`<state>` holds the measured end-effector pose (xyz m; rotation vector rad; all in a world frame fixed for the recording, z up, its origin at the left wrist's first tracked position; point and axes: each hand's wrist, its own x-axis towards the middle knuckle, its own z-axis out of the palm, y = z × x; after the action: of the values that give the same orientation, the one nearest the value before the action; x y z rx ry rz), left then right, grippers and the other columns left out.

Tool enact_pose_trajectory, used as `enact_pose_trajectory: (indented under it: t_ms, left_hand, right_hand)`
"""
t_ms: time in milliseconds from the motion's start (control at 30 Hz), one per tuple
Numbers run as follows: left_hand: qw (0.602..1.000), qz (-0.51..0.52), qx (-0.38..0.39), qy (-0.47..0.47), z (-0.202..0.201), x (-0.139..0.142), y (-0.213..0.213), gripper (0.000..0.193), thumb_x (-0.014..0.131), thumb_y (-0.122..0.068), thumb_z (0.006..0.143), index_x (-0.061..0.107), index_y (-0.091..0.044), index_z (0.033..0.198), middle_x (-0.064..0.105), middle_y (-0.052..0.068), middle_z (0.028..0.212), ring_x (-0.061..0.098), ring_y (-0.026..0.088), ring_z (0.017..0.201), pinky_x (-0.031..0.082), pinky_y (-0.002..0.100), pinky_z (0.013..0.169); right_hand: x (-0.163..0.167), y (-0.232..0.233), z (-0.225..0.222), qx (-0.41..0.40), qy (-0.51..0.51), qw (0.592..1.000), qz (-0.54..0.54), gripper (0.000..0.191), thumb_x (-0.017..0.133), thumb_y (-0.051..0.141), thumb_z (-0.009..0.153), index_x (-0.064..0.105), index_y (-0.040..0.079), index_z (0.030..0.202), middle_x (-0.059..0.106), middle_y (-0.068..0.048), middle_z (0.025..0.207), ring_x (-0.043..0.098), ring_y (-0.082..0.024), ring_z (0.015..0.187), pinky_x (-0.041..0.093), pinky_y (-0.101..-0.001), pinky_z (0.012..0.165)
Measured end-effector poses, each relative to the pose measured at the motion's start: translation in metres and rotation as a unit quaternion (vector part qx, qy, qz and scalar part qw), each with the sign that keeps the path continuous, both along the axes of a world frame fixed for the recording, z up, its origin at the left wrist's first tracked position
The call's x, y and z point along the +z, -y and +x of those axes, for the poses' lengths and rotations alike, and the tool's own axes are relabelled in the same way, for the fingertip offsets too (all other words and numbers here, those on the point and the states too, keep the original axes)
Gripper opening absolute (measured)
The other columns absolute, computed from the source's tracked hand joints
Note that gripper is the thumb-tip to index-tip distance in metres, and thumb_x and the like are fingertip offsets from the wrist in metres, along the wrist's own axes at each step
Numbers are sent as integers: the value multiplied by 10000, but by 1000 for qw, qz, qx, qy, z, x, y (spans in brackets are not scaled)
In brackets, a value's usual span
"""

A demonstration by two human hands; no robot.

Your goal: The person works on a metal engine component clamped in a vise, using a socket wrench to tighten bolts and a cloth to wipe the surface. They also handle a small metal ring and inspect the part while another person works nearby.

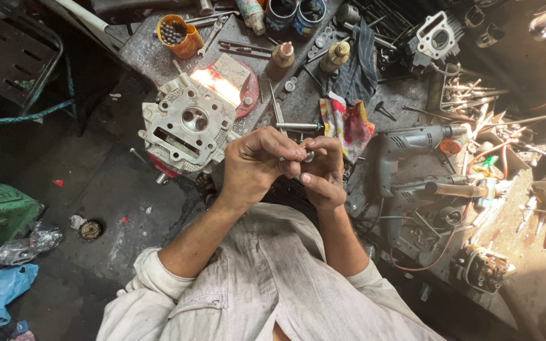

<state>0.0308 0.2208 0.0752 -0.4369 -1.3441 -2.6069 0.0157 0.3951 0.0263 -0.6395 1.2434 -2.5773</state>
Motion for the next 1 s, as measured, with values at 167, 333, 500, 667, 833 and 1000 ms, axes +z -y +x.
enact_pose_trajectory:
  t_ms: [167,333,500,667,833,1000]
  left_hand:
    - [999,-34,4,20,1,0,0,183,713,172,918,697,1,982,715,89,1015,716,131,959,607,249,839]
    - [999,-32,0,44,1,-2,-1,185,686,175,926,700,-1,981,725,90,1010,718,121,933,607,243,809]
    - [998,-31,8,50,2,-3,-1,190,679,186,933,704,6,989,727,95,1012,699,110,877,595,239,778]
    - [999,-9,13,42,2,-3,-2,197,701,202,902,702,31,1000,702,98,986,714,134,844,609,259,741]
    - [997,43,2,61,0,-5,-4,166,689,172,934,634,23,981,703,135,1003,743,164,842,627,278,719]
    - [997,44,12,56,-1,-6,-5,227,714,160,927,569,-8,972,681,147,992,751,181,843,627,276,681]
  right_hand:
    - [-1,1,-1,5,1,1000,1,525,658,-21,848,470,36,1334,554,-146,1179,598,-244,1026,522,-400,895]
    - [-2,1,-1,4,26,1000,18,516,664,-13,826,479,31,1305,547,-148,1206,589,-250,1036,516,-402,889]
    - [-4,1,-1,23,9,1000,-1,492,662,-15,855,491,33,1313,567,-146,1168,571,-223,1000,505,-383,866]
    - [-4,1,-1,23,-3,1000,-8,470,651,-9,865,487,31,1303,578,-167,1168,574,-240,1018,499,-396,878]
    - [-5,-1,0,16,0,1000,-5,480,659,-14,868,489,29,1314,574,-166,1198,577,-236,1015,493,-378,849]
    - [-6,-2,1,6,-4,1000,6,508,658,-31,864,485,34,1338,580,-161,1202,588,-235,1035,499,-373,853]
